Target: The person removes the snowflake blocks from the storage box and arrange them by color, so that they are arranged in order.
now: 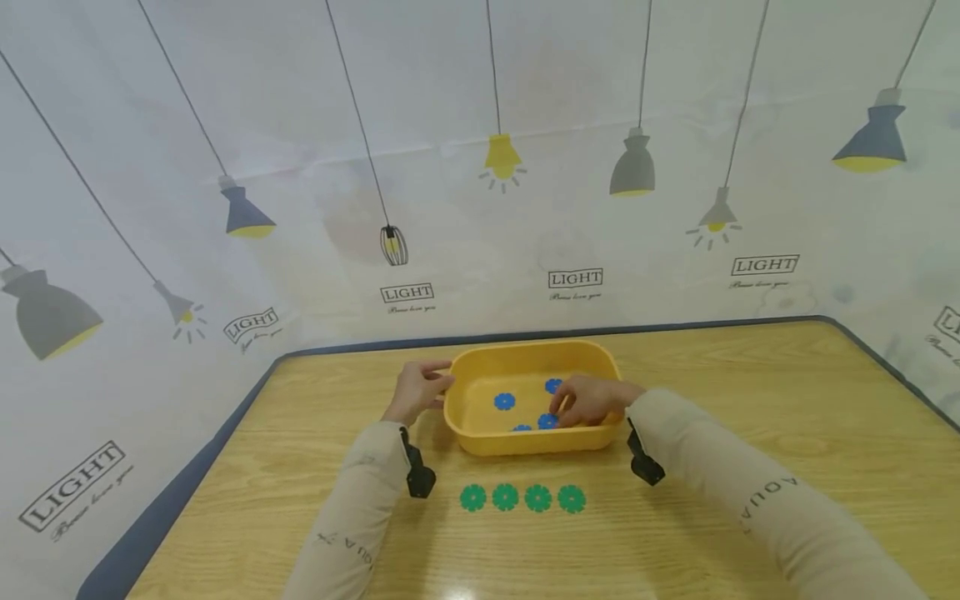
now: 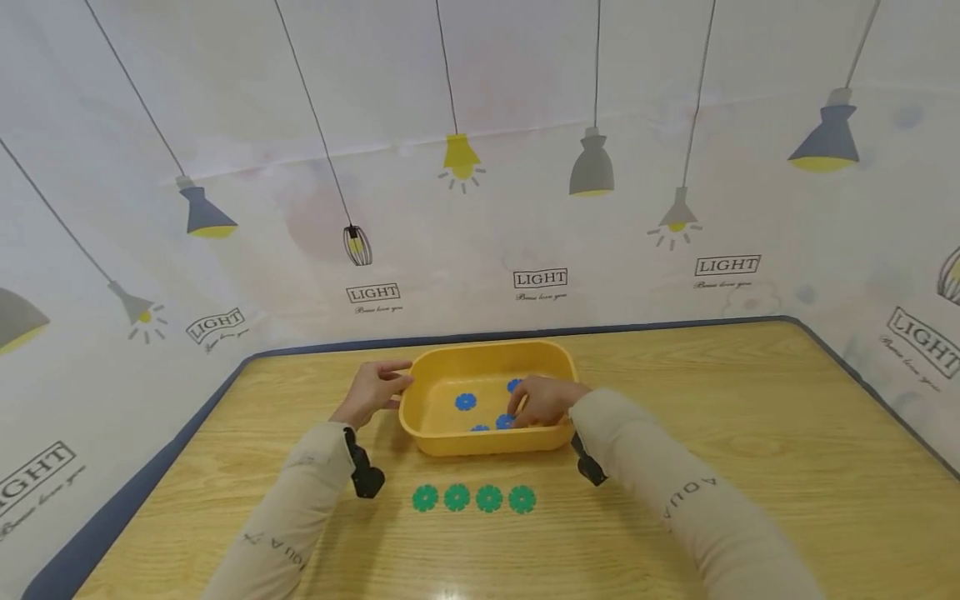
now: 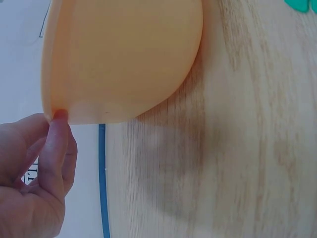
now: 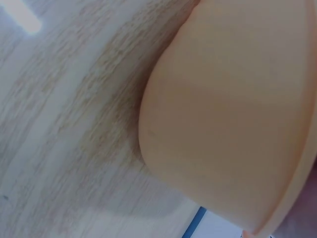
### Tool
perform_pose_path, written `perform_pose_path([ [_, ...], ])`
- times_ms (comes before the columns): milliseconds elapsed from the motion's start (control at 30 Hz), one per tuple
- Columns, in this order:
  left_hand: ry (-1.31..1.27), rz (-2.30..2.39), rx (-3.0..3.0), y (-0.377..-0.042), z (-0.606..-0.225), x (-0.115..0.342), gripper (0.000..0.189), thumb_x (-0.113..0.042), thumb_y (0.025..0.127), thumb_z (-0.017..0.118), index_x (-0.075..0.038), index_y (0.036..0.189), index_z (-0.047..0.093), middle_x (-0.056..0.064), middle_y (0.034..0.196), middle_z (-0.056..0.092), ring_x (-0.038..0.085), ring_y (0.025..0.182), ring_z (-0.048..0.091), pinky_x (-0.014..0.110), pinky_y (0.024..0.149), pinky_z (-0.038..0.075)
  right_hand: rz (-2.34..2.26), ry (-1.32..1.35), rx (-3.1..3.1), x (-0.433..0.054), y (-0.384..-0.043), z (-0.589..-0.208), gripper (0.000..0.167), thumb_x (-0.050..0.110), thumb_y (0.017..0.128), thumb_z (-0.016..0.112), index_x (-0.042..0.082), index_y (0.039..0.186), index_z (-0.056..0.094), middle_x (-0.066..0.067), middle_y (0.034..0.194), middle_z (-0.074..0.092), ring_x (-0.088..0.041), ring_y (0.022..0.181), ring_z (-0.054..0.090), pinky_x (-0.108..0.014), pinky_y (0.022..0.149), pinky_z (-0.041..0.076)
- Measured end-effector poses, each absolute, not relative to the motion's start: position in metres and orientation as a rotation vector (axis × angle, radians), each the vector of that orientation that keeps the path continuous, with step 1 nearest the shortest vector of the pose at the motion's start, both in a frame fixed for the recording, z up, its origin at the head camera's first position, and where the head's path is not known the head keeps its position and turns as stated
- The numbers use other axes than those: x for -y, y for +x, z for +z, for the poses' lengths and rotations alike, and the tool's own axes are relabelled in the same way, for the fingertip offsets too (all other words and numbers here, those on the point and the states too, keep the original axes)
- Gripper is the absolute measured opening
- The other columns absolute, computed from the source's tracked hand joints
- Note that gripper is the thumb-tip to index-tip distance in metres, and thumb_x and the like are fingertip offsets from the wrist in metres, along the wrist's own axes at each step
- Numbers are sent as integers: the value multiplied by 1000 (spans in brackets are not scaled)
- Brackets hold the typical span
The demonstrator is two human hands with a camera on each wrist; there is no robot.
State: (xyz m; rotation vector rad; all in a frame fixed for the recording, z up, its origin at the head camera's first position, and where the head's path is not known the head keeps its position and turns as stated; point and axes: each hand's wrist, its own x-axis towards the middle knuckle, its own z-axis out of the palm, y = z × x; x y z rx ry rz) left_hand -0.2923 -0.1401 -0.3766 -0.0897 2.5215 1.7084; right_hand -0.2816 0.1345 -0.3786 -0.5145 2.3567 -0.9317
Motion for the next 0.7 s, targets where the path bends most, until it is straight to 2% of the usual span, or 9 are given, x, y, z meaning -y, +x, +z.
perform_pose_path([
  [67, -86, 1713, -2521, -293, -377, 140, 36, -5, 84, 58, -2, 120, 55, 19, 97, 56, 35, 88, 59, 29, 60, 55, -907, -537, -2366, -134, -281, -379, 21, 4, 83, 59, 0, 104, 60, -8, 94, 58, -8, 45, 36, -19, 43, 34],
  [167, -82, 1713, -2519, -293, -377, 140, 36, -5, 84, 58, -2, 120, 55, 19, 96, 56, 35, 88, 59, 29, 60, 55, -870, -580, -2365, -132, -280, -380, 17, 1, 84, 57, 2, 100, 61, -9, 96, 58, -9, 55, 43, -20, 49, 40],
  [333, -79, 1712, -2523, -293, -377, 141, 36, -5, 85, 58, -1, 120, 54, 19, 96, 56, 35, 87, 60, 29, 59, 55, -843, -677, -2328, -127, -279, -381, 14, -1, 84, 55, 3, 97, 61, -5, 92, 57, -14, 77, 50, -23, 68, 47],
  [533, -92, 1714, -2526, -294, -377, 141, 36, -4, 84, 58, -1, 120, 55, 19, 97, 56, 34, 88, 59, 28, 59, 55, -847, -747, -2299, -120, -280, -383, 19, -4, 87, 50, 2, 103, 59, -5, 95, 55, -14, 81, 52, -25, 73, 47],
  [700, -93, 1707, -2523, -294, -377, 140, 36, -5, 84, 58, -2, 119, 55, 19, 96, 56, 34, 90, 59, 29, 60, 55, -881, -745, -2300, -110, -280, -385, 24, -7, 86, 48, 1, 105, 59, -5, 94, 56, -15, 81, 53, -26, 71, 48],
])
